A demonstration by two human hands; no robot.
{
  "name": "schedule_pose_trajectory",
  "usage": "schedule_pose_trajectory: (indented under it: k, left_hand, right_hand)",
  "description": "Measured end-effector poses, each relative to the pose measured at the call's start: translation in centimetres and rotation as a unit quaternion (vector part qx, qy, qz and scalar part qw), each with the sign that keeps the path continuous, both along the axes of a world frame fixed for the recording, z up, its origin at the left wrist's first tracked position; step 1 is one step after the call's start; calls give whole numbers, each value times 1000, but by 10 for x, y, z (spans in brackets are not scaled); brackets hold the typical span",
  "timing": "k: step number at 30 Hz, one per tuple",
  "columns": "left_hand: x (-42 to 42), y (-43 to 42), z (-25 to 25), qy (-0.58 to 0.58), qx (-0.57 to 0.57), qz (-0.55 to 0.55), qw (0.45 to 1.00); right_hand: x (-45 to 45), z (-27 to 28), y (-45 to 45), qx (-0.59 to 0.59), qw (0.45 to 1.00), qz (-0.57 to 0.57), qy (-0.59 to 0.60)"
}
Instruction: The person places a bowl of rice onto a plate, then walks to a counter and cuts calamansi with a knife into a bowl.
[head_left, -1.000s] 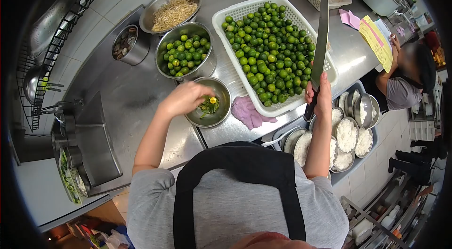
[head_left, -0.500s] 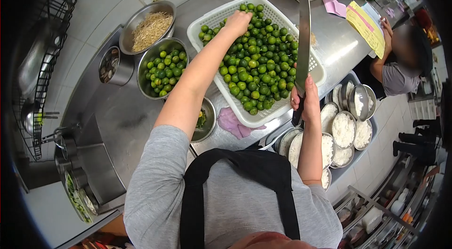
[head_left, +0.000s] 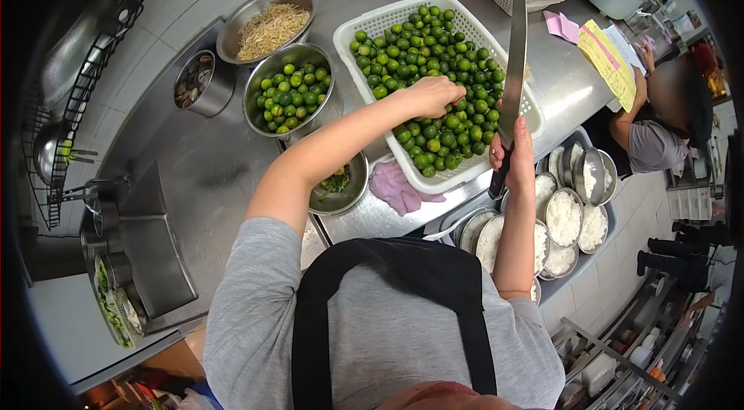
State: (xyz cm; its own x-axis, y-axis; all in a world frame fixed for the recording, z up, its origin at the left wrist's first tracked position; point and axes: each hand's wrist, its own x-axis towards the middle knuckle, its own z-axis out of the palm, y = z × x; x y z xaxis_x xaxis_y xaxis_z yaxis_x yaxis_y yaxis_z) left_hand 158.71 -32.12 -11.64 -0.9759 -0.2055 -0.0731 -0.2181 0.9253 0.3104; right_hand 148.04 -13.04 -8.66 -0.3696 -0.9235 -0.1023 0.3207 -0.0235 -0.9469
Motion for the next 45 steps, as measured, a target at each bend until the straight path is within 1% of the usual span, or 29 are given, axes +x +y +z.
schedule_pose_trajectory:
  k: [1,3,4,5,6,7,8,9,11,13,14,15,17,18,20,22,25,28,30,34,37,38,39,40,41,42,43,44,45]
  left_hand:
    - [1,0,-2,4,-1,1,1000]
    - [10,3,2,90,61,33,994]
    - [16,0,3,163,116,35,979]
    - [28,3,14,195,162,55,966]
    - [46,8,29,180,311,102,928]
    - [67,16,40,162,450,146,866]
    - [90,28,43,221,585,168,762]
    - [114,42,43,275,701,184,632]
    - [158,67,36,341,794,179,470]
    - [189,87,16,373,831,183,369]
    - [199,98,10,389,826,210,349]
    - [204,111,15,393,821,235,341]
    - [218,125,4,411,829,205,320]
    - [220,132,2,428,792,265,346]
    - [229,142,3,453,770,290,343]
    - [235,147,7,476,745,318,342]
    - [242,148,-1,494,736,322,331]
    - [247,146,-12,498,736,316,332]
    - [244,148,-5,502,735,328,318]
    - [247,144,-8,531,729,332,276]
    - [259,135,-3,564,716,303,279]
    - [262,133,-1,557,714,297,303]
    - [261,134,1,556,714,298,303]
    - [258,135,4,549,699,316,331]
    - [256,136,7,541,684,332,360]
    - [253,135,6,538,685,332,362]
    - [250,135,5,539,671,334,384]
    - [248,135,5,541,656,337,405]
    - [247,132,8,539,656,337,407]
  right_hand:
    - [-1,-3,0,3,1000,-9,-12]
    - [0,-2,0,7,1000,-18,-19]
    - [2,-1,0,16,999,-29,-16]
    - [5,0,1,26,999,-40,-12]
    - [10,1,2,25,998,-48,10]
    - [17,5,5,22,999,-44,12]
    - [28,13,11,12,999,-16,39]
    - [41,20,17,3,998,15,65]
    - [75,28,23,-19,996,75,50]
    - [105,23,24,-20,986,148,72]
    - [121,21,23,-23,980,178,85]
    - [136,18,21,-28,973,208,98]
    - [160,17,16,-18,955,223,197]
    - [166,14,14,-18,944,235,229]
    - [176,6,12,-20,921,254,293]
    - [184,8,10,-34,917,265,295]
    - [191,12,9,-18,901,289,323]
    - [197,13,8,-45,895,279,346]
    - [197,6,7,-116,873,232,413]
    - [187,-4,14,-71,854,225,464]
    - [174,-17,21,-36,863,218,455]
    - [171,-20,23,-43,861,215,460]
    - [170,-21,25,-48,859,211,464]
    - [170,-19,24,-47,860,211,462]
    - [171,-13,22,-26,859,220,461]
    - [172,-9,20,-4,858,229,460]
    - [173,-11,17,-4,859,226,460]
    - [175,-16,12,-26,862,213,459]
    - [177,-19,8,-49,865,200,458]
